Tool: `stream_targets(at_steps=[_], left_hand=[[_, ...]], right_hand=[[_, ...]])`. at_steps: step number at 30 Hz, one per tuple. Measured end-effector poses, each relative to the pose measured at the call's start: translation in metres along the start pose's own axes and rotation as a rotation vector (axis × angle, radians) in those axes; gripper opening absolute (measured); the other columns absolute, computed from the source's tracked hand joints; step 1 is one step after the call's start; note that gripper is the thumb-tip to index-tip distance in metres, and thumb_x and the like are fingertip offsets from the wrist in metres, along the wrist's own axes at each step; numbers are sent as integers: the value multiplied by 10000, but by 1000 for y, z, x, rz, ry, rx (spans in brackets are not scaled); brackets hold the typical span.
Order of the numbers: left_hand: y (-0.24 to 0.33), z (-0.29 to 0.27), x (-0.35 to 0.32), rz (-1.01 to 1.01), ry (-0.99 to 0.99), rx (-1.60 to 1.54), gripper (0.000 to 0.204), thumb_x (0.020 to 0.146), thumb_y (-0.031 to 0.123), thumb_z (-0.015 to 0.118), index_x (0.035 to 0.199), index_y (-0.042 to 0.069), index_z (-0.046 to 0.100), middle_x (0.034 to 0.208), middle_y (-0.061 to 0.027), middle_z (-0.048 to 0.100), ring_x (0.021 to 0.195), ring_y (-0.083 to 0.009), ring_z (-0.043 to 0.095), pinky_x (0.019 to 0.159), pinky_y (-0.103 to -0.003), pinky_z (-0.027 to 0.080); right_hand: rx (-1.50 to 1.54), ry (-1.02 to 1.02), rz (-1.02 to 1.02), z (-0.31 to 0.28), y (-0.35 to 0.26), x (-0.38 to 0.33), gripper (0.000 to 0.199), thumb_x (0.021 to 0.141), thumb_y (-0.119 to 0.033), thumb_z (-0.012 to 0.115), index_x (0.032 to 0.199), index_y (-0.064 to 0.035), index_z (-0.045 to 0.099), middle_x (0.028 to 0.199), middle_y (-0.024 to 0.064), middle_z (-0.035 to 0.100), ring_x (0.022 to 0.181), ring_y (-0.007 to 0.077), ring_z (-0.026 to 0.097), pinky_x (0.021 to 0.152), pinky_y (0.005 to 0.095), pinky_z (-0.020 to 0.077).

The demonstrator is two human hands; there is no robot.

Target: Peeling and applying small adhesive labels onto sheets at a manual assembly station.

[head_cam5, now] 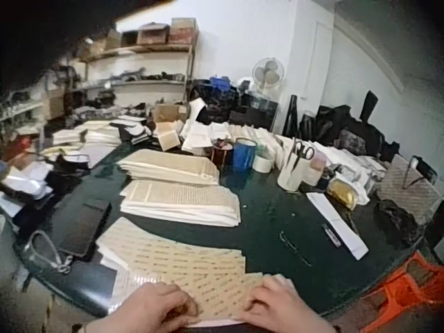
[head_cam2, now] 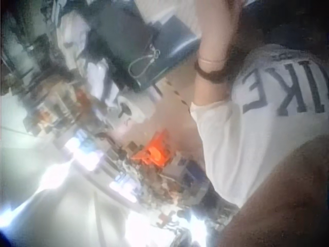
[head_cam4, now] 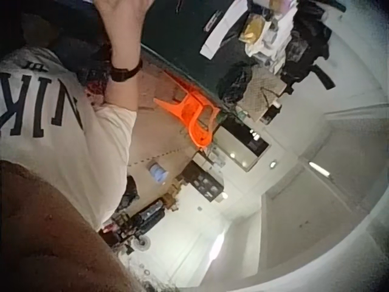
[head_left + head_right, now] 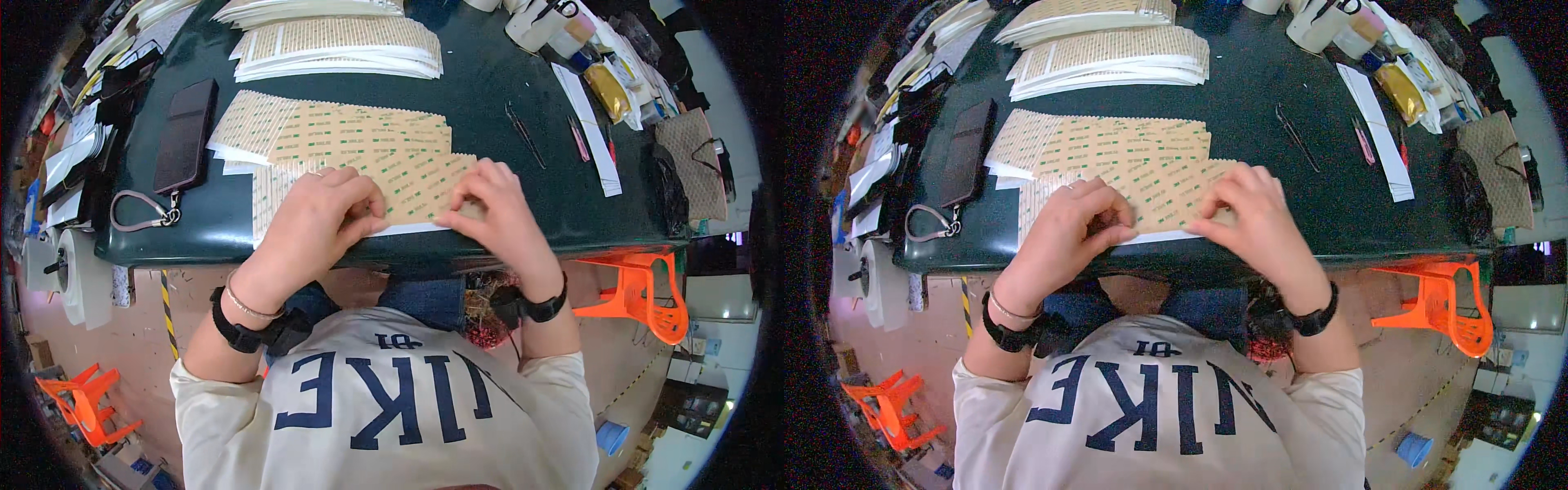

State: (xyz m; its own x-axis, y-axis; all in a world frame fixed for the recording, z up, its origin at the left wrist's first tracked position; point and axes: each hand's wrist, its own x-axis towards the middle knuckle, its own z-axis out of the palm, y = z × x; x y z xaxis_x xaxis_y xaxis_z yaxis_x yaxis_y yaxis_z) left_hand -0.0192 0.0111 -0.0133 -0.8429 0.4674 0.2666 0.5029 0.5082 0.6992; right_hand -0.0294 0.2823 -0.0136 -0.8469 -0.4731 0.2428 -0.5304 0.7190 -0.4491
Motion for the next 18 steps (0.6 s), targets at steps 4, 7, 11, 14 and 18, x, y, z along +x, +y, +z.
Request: stream_targets(at_steps=[4,7,11,14,18], left_hand=[[-3,-6,-1,-43,-81,-90,139,817,54,775,899,59,663,789,-90,596,754,-274,634,694,-380,496],[-6,-7,-4,-36,-57,-159,133,833,47,771,912,45,665,846,-98,590,759,-267,638,709,-371,507],[-10,-9,-9,-16,-55,-189,127,850,39,765,929,32,667,915,-105,577,769,-258,643,724,-365,518],[-11,-11,-9,7,-78,-191,127,853,33,763,937,31,668,924,-103,577,775,-252,642,726,-361,520],[-13,-20,-8,10,-117,-186,119,863,28,756,943,34,669,901,-86,579,784,-219,621,721,-334,511]], right_hand=[[70,-91,40,-16,20,-3,225,772,-216,847,850,-92,676,958,49,584,1019,253,548,899,362,424],[226,-154,-46,-20,30,2,163,792,-180,828,848,-93,702,929,42,603,990,237,564,883,356,435],[359,-213,-80,-24,42,5,124,812,-161,813,873,-93,730,926,39,615,964,225,576,865,354,450],[384,-241,-48,-28,40,5,177,795,-213,836,860,-93,725,923,42,615,952,235,577,850,356,457],[215,-225,-87,-28,5,9,274,756,-293,870,836,-92,702,903,53,606,933,253,574,834,360,458]])
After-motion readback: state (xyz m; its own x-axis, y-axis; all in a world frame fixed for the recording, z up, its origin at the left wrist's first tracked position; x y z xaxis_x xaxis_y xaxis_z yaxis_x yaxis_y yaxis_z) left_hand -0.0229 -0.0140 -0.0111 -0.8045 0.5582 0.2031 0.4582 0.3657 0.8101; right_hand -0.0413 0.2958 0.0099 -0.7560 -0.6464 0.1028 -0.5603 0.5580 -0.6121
